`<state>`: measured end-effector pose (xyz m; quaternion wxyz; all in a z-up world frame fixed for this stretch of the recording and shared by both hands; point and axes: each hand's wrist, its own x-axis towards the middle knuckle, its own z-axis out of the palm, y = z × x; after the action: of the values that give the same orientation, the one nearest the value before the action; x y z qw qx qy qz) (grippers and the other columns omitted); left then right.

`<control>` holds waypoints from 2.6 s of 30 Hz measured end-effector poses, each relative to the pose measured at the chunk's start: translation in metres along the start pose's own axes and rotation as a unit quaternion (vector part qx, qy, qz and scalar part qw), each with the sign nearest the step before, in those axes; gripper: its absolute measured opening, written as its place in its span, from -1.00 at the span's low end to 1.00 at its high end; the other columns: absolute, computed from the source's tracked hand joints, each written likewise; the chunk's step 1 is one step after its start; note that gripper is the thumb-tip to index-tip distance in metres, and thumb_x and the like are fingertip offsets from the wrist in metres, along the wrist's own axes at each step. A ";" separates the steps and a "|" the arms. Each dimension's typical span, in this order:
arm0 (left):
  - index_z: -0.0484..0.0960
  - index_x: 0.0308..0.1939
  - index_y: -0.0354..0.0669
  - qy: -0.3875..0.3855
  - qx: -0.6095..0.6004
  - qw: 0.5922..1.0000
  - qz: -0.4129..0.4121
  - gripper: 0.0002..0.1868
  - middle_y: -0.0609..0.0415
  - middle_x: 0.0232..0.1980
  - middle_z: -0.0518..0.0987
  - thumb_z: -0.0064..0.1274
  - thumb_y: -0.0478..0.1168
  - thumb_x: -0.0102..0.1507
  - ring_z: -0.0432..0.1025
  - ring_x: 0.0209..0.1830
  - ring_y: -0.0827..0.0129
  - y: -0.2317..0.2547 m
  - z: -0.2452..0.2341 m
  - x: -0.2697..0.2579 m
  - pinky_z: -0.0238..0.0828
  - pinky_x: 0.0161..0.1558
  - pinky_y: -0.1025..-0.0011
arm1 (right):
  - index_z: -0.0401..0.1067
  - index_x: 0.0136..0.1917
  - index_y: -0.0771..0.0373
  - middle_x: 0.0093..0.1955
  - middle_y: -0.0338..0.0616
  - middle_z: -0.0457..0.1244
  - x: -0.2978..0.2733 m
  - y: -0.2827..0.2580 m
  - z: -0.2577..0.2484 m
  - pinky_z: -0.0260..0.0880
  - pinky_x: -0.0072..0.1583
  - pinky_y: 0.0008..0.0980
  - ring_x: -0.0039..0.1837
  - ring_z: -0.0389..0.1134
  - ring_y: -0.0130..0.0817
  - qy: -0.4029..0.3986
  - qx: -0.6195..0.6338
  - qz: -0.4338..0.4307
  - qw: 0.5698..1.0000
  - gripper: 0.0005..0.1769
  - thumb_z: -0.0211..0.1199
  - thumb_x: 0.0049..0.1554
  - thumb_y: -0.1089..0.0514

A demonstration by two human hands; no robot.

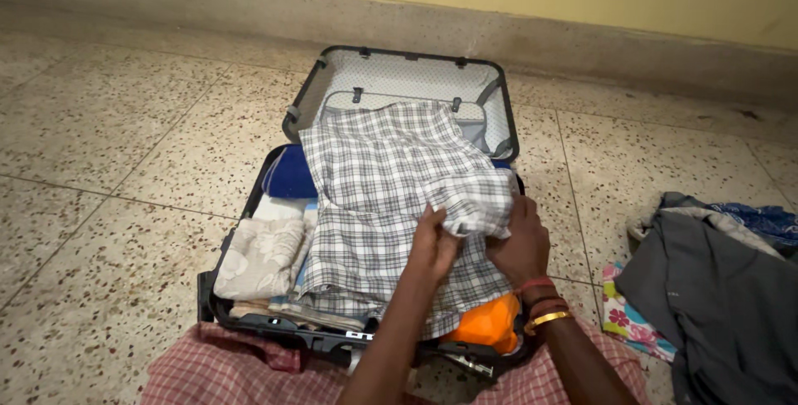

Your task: The person folds a checkered shirt and places it into an open suitcase on the floor, arranging it neatly with other items.

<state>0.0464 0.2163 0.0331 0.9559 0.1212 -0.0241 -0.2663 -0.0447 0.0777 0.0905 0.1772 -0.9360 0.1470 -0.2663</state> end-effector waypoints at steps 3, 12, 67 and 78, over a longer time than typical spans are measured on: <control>0.06 0.57 -0.06 0.022 0.111 0.993 -0.044 -0.33 -0.16 0.35 0.43 -0.16 -0.23 0.37 0.41 0.28 0.05 -0.006 0.053 -0.005 0.40 0.34 0.06 | 0.26 0.43 0.17 0.39 0.03 0.28 0.018 0.040 0.010 0.46 0.28 -0.10 0.31 0.41 0.06 -0.052 0.094 0.119 0.987 -0.15 0.52 -0.08 0.10; 0.15 0.59 -0.29 -0.132 0.221 0.954 -0.153 -0.37 -0.23 0.53 0.30 -0.32 -0.01 0.52 0.30 0.46 0.03 -0.068 0.050 0.054 0.32 0.44 0.07 | -0.07 0.70 0.05 0.52 0.10 0.12 0.035 0.112 -0.021 0.38 0.29 -0.11 0.42 0.23 -0.13 -0.096 0.440 0.103 0.887 0.11 0.37 -0.01 0.26; 0.64 -0.35 -0.23 0.164 0.737 0.645 0.118 -0.90 -0.14 -0.39 0.64 0.10 -0.26 0.17 0.57 -0.35 -0.01 -0.124 0.068 0.027 0.46 -0.27 0.11 | 0.57 0.04 0.38 0.03 0.09 0.43 0.042 0.109 -0.078 0.47 0.16 -0.13 0.09 0.47 -0.05 0.351 0.096 0.052 0.930 -0.85 0.44 0.18 0.34; 0.43 0.21 -0.06 0.047 0.267 0.959 -0.083 -0.54 -0.12 0.27 0.55 -0.31 0.13 0.44 0.47 0.25 0.12 -0.103 0.075 0.010 0.44 0.23 0.25 | 0.56 0.05 0.34 -0.04 0.01 0.44 0.031 0.014 -0.070 0.54 0.01 -0.33 -0.04 0.51 -0.20 0.220 0.125 -0.097 0.963 -0.74 0.39 0.05 0.36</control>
<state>-0.0052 0.1098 0.0804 0.8634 0.3861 -0.0396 -0.3224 -0.0603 0.0358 0.1548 0.2293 -0.8348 0.0568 -0.4973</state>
